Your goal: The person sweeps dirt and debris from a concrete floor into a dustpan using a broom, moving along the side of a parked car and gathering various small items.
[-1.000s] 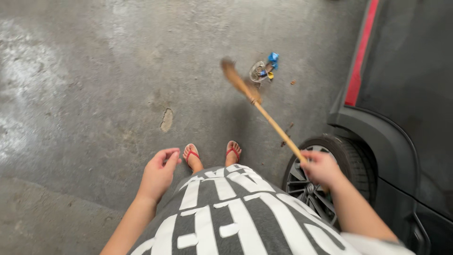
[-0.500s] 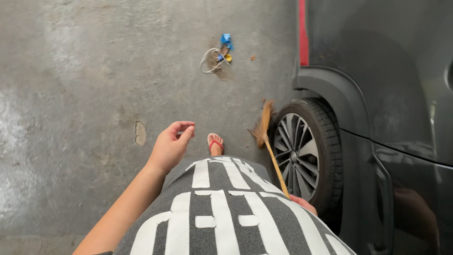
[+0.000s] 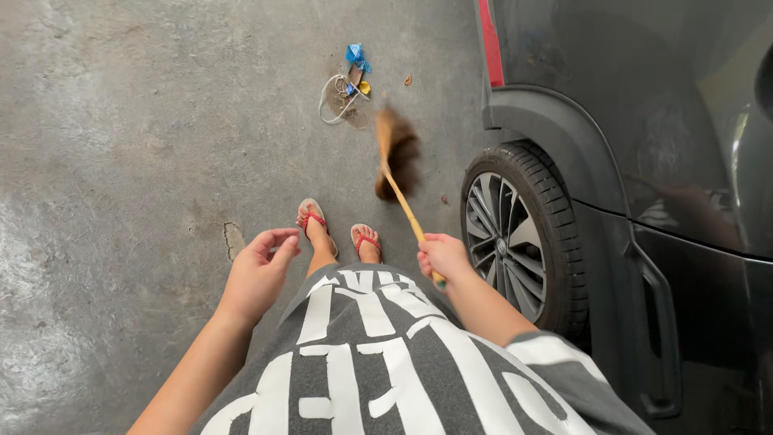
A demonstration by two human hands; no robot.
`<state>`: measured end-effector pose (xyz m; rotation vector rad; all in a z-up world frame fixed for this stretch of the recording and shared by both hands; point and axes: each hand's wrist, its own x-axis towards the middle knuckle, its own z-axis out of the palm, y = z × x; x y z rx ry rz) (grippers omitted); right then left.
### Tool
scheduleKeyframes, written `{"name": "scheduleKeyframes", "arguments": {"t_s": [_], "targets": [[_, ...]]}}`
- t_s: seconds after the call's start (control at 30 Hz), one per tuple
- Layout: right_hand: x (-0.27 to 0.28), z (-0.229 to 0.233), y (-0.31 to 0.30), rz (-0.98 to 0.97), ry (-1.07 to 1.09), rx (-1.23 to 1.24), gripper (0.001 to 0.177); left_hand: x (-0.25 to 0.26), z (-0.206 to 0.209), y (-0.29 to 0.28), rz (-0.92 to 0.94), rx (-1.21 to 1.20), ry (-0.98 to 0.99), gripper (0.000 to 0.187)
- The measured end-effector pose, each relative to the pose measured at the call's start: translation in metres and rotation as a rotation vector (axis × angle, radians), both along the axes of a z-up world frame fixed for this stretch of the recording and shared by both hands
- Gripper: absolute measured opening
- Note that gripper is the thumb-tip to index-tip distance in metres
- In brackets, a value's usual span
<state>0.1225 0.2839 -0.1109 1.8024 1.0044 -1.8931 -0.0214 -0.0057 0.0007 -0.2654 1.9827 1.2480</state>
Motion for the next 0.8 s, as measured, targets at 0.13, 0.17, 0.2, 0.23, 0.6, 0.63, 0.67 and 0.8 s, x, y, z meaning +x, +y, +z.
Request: {"name": "scheduleKeyframes", "arguments": {"t_s": [0.13,0.17,0.2,0.23,0.6,0.63,0.67,0.8], "targets": [[0.048,0.065,0.017,0.252,0.057,0.142,0.044,-0.022,-0.002,-0.003,-0.016,0.071,0.032,0.031],[0.069,0.076,0.020,0.281,0.074,0.150,0.045,-0.026,-0.003,-0.005,-0.025,0.087,0.042,0.031],[0.093,0.086,0.021,0.311,0.090,0.159,0.047,-0.029,-0.003,-0.007,-0.026,0.086,0.042,0.031],[0.113,0.090,0.019,0.366,0.096,0.237,0.047,-0.035,-0.003,-0.008,-0.024,0.113,0.020,0.031],[0.067,-0.033,-0.004,0.054,-0.185,0.243,0.032,-0.107,0.006,-0.028,-0.122,0.020,-0.008,0.033],[0.050,-0.041,-0.014,0.027,-0.165,0.214,0.033,-0.110,0.006,-0.030,-0.133,0.044,0.005,0.033],[0.033,-0.045,-0.024,0.001,-0.144,0.186,0.034,-0.114,0.005,-0.032,-0.144,0.067,0.018,0.033],[-0.010,-0.018,-0.061,-0.101,-0.104,0.151,0.038,-0.130,0.000,-0.044,-0.193,0.084,0.006,0.034]]}}
